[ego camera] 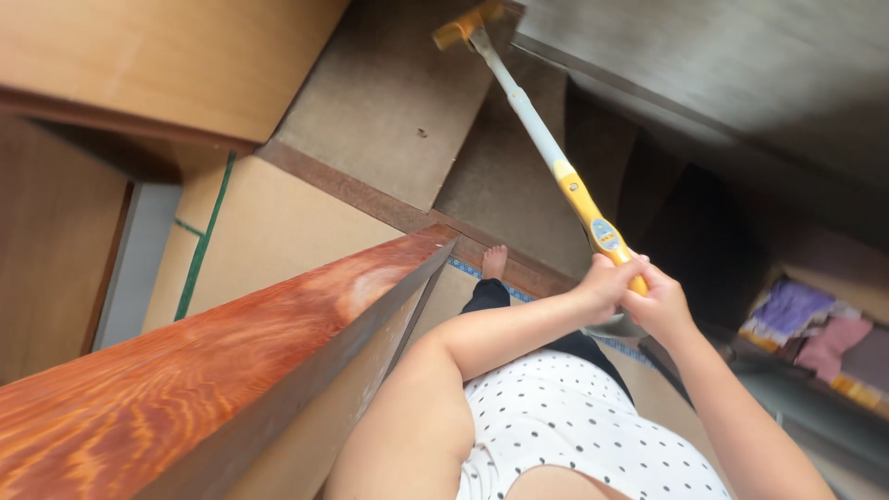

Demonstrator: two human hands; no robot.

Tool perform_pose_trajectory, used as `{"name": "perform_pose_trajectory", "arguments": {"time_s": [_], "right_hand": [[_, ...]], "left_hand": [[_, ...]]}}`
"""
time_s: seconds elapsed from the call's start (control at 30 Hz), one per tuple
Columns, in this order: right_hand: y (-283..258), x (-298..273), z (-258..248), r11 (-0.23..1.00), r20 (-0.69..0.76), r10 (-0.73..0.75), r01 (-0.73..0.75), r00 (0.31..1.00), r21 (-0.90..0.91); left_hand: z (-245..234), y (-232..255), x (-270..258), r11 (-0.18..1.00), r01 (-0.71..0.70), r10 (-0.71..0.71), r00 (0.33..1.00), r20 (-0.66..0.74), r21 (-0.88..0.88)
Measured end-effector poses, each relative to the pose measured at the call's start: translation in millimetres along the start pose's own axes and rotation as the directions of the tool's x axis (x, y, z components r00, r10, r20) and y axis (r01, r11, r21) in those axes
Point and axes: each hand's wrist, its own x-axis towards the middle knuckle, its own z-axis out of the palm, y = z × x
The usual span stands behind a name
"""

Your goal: Vacuuming the tatami mats and a mattress in a bedroom.

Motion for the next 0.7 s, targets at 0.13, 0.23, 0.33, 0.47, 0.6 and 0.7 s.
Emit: {"name": "perform_pose_trajectory", "arguments": {"time_s": [0.13,0.23,0.33,0.47,0.6,0.7], "right_hand": [[-32,51,47,0.996,0.107,-0.086,0.089,0.991,-0.028],[-23,115,77,0.937,0.127,-0.342,0.348,0.931,-0.025],[-34,128,92,0.934,0.190,-0.346,0.357,0.919,-0.029],[-41,114,94,0.995,0.164,-0.098,0.101,0.981,-0.010],[46,77,67,0.980,0.126,-0.112,0.131,0.986,-0.147],[107,-3,30,0.993,0.062,-0.085,0.079,0.994,0.087]], "left_hand": [[-73,16,44,0.965,-0.150,0.174,0.980,0.099,-0.216],[-111,39,79,0.935,-0.212,0.234,0.971,0.045,-0.284],[-130,52,97,0.929,-0.219,0.209,0.976,-0.065,-0.298],[-124,68,125,0.950,-0.112,0.053,0.977,-0.204,-0.291],[-83,-30,126,0.986,-0.113,0.063,0.932,-0.356,-0.123],[-38,-101,89,0.992,-0.001,0.043,0.942,-0.333,0.127]]}}
